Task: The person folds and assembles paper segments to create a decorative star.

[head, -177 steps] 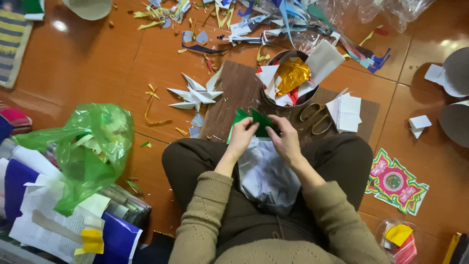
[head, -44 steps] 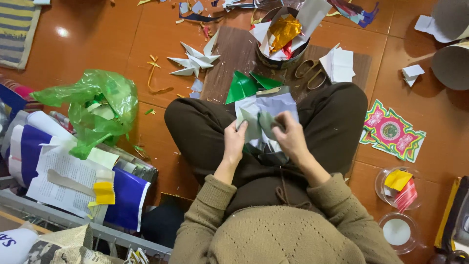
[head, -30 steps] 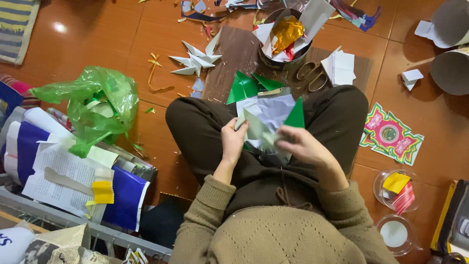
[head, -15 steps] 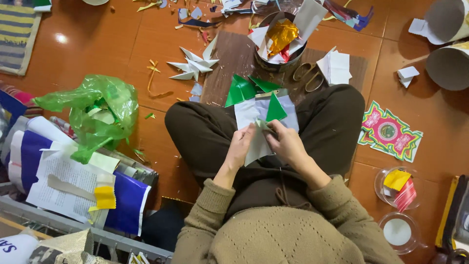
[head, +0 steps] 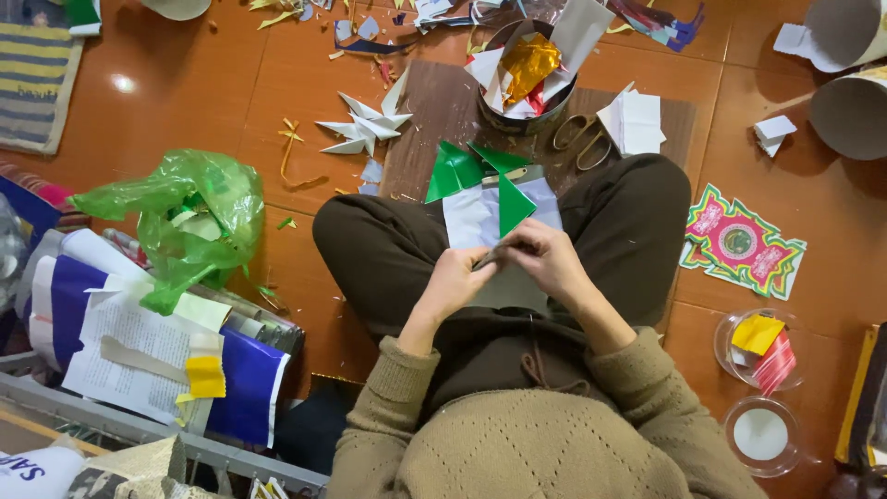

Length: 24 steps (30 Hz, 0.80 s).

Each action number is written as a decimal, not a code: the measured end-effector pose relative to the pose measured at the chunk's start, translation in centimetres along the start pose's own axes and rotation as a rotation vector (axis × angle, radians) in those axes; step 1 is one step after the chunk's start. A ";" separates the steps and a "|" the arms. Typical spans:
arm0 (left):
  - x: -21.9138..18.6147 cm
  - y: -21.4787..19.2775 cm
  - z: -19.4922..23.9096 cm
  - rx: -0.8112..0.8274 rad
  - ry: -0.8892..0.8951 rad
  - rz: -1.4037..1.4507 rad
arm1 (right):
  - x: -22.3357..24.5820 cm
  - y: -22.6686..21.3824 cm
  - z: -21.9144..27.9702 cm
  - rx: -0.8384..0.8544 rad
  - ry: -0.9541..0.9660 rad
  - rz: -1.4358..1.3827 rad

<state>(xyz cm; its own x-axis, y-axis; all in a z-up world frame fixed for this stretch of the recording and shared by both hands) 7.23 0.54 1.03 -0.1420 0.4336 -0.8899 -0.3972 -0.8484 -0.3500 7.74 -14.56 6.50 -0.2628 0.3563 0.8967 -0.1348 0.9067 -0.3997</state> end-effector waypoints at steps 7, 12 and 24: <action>-4.4 -2.9 1.7 0.033 -0.033 0.602 | -5.1 -3.1 1.3 -0.490 0.432 -0.485; -5.3 -1.4 2.2 -0.142 -0.117 0.690 | -4.1 -2.8 1.5 -0.594 0.375 -0.531; -1.8 -0.3 1.0 -0.361 -0.226 0.937 | -2.5 -1.9 1.5 -0.606 0.247 -0.581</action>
<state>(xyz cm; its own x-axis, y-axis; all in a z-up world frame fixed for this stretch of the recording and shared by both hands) 6.70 0.37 3.03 -0.4363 -0.4340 -0.7882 0.2515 -0.8999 0.3563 7.27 -17.55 4.73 -0.0861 -0.2247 0.9706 0.3664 0.8988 0.2406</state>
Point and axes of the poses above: each hand's wrist, its own z-axis away from the middle knuckle, its own y-axis out of the palm, x = y × z, the point moved 7 cm from there along -z, towards the middle knuckle, and after that the axes turned 7 degrees about -y, right-handed, at the moved point
